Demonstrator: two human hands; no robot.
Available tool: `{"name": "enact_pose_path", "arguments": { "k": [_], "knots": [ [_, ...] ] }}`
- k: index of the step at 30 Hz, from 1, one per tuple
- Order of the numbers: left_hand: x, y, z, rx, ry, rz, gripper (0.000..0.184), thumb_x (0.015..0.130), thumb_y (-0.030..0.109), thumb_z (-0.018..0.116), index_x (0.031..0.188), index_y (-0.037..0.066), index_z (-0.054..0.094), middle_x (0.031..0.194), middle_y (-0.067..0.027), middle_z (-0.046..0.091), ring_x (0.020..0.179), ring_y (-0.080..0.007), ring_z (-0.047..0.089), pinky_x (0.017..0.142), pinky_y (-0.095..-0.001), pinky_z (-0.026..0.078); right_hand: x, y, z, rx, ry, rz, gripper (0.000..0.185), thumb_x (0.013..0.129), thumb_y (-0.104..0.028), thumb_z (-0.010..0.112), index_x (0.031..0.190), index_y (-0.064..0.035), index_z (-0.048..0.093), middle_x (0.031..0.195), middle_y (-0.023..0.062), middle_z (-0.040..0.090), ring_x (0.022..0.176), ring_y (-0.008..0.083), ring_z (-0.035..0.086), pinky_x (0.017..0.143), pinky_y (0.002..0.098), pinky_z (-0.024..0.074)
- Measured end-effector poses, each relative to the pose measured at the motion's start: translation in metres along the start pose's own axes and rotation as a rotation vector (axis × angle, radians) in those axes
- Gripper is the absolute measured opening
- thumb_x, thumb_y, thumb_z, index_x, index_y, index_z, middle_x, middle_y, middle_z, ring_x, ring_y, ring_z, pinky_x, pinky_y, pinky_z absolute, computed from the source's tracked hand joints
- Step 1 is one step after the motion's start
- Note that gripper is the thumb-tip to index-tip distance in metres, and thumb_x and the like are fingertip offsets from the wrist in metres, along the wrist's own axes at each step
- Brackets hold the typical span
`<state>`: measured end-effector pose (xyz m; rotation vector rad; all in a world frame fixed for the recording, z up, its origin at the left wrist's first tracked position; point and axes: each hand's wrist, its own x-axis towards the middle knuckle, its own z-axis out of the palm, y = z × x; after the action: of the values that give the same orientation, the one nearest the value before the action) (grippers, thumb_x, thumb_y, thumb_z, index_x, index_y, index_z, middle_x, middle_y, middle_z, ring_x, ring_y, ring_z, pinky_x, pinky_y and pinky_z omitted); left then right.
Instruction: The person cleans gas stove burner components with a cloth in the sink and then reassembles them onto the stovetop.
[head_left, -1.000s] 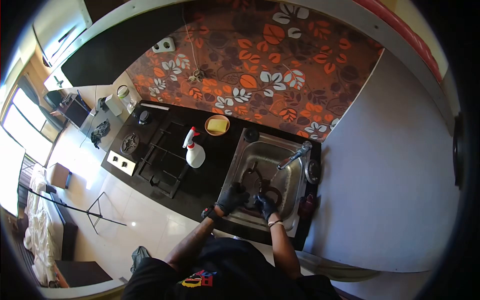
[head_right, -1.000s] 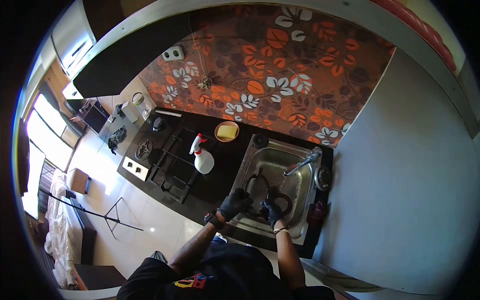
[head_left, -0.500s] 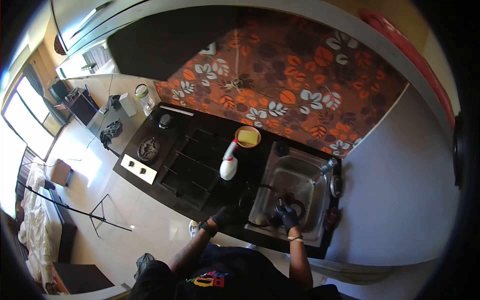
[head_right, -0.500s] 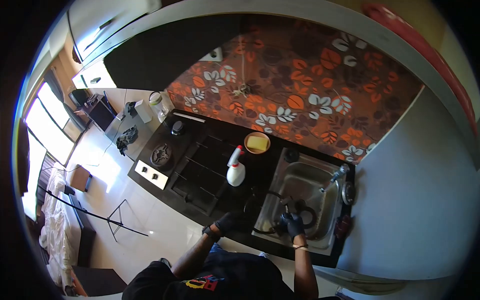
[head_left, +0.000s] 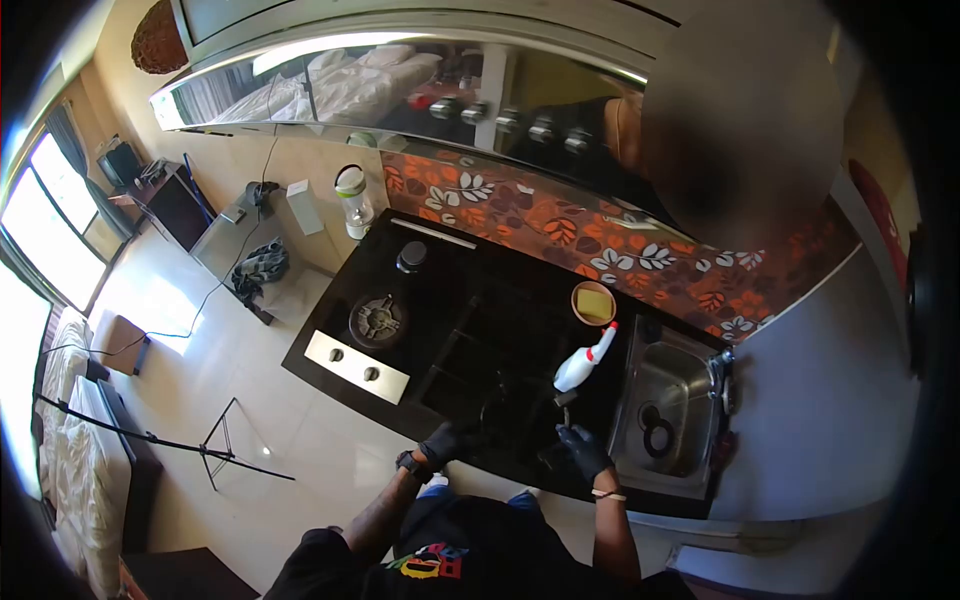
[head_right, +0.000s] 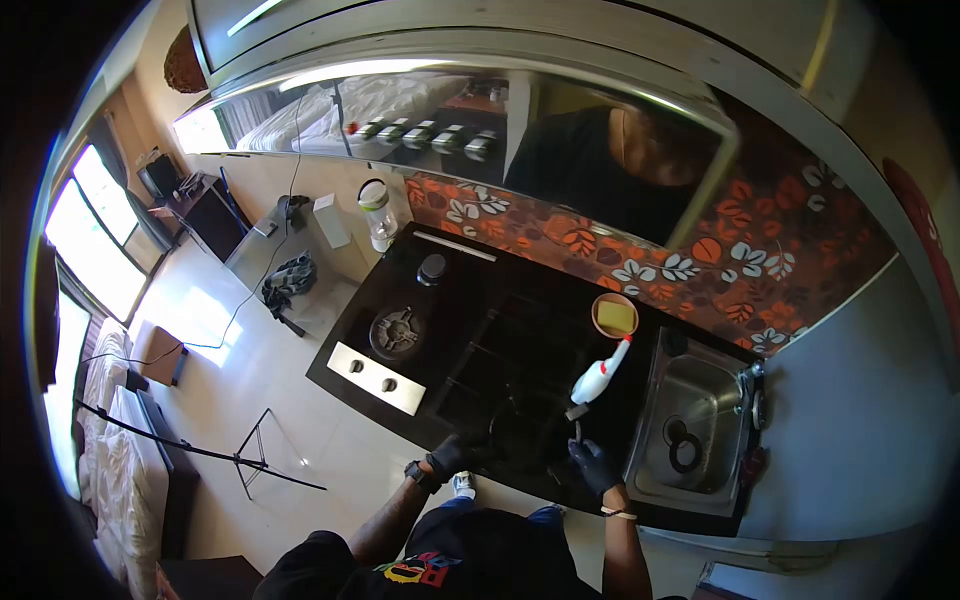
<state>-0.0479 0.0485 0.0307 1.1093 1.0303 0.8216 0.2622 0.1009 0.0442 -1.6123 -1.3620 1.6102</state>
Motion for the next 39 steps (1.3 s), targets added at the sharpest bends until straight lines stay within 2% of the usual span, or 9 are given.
{"name": "enact_pose_path", "arguments": {
  "k": [4,7,10,13,20,28,34,37,39],
  "knots": [
    [-0.014,0.004,-0.06,0.176,0.138,0.069,0.036,0.088,0.015,0.065,0.12,0.001,0.059,0.098,-0.0094,0.068,0.082,-0.0133,0.065,0.073,-0.0276,0.053,0.02,-0.059,0.052,-0.212,-0.155,-0.134,0.025,0.092,-0.027,0.059,0.1,-0.0028,0.059,0.072,0.0053,0.063,0.067,0.0139,0.063,0.063,0.0274,0.0488],
    [-0.023,0.01,-0.095,-0.162,0.281,-0.037,0.036,0.088,0.016,0.064,0.12,0.0,0.059,0.098,-0.0081,0.068,0.081,-0.0131,0.065,0.072,-0.0271,0.054,0.06,-0.082,0.092,-0.077,-0.364,0.127,0.026,0.093,-0.03,0.057,0.096,-0.0046,0.057,0.075,0.0056,0.062,0.064,0.0143,0.062,0.059,0.0283,0.0502],
    [-0.027,0.032,-0.136,-0.171,0.369,-0.096,0.035,0.088,0.017,0.065,0.118,0.0,0.06,0.096,-0.0076,0.068,0.079,-0.0118,0.063,0.07,-0.0272,0.052,0.111,-0.086,0.138,-0.013,-0.416,0.046,0.024,0.092,-0.027,0.059,0.094,-0.0039,0.054,0.074,0.0079,0.062,0.06,0.015,0.061,0.054,0.0285,0.0505],
    [-0.023,0.033,-0.177,-0.377,0.33,-0.123,0.037,0.091,0.016,0.06,0.12,-0.004,0.054,0.107,-0.016,0.065,0.089,-0.0235,0.068,0.078,-0.0342,0.056,0.138,-0.113,0.177,0.056,-0.452,0.089,0.022,0.09,-0.022,0.064,0.096,-0.004,0.052,0.074,0.009,0.062,0.06,0.0147,0.061,0.054,0.0273,0.0507],
    [-0.012,0.018,-0.265,-0.523,0.341,-0.074,0.04,0.09,0.011,0.06,0.127,0.002,0.05,0.104,-0.0153,0.065,0.09,-0.0255,0.068,0.08,-0.037,0.058,0.208,-0.132,0.253,0.062,-0.461,0.06,0.031,0.086,-0.014,0.069,0.1,-0.0053,0.044,0.071,0.0117,0.065,0.054,0.0141,0.06,0.049,0.0253,0.0478],
    [0.007,0.026,-0.33,0.11,0.42,-0.423,0.053,0.087,0.025,0.066,0.136,0.014,0.048,0.093,-0.0024,0.068,0.078,-0.0101,0.061,0.07,-0.0244,0.05,0.26,-0.11,0.318,0.087,-0.37,-0.011,0.03,0.085,-0.009,0.067,0.103,-0.0027,0.044,0.071,0.0133,0.067,0.051,0.0159,0.061,0.045,0.0256,0.045],
    [0.024,-0.004,-0.361,0.719,0.334,-0.274,0.035,0.085,0.032,0.068,0.114,0.012,0.066,0.094,-0.0073,0.071,0.083,-0.016,0.065,0.076,-0.0317,0.052,0.265,-0.109,0.337,-0.007,-0.301,0.016,0.022,0.085,-0.008,0.065,0.1,-0.0017,0.049,0.071,0.0127,0.067,0.049,0.0141,0.059,0.045,0.0257,0.0454],
    [0.022,-0.019,-0.364,0.279,0.423,-0.15,0.037,0.082,0.04,0.069,0.104,0.01,0.07,0.094,-0.01,0.071,0.084,-0.0185,0.067,0.077,-0.0329,0.052,0.268,-0.106,0.34,-0.036,-0.321,0.031,0.016,0.086,-0.01,0.065,0.094,-0.0027,0.053,0.07,0.0114,0.067,0.048,0.0133,0.058,0.045,0.0259,0.0453],
    [0.029,-0.025,-0.37,0.403,0.433,-0.182,0.039,0.081,0.041,0.069,0.102,0.008,0.07,0.09,-0.0111,0.071,0.082,-0.0202,0.067,0.076,-0.0335,0.052,0.269,-0.103,0.342,-0.061,-0.316,0.05,0.013,0.087,-0.011,0.064,0.092,-0.0031,0.055,0.07,0.0106,0.067,0.048,0.0129,0.058,0.045,0.026,0.0453]
  ]
}}
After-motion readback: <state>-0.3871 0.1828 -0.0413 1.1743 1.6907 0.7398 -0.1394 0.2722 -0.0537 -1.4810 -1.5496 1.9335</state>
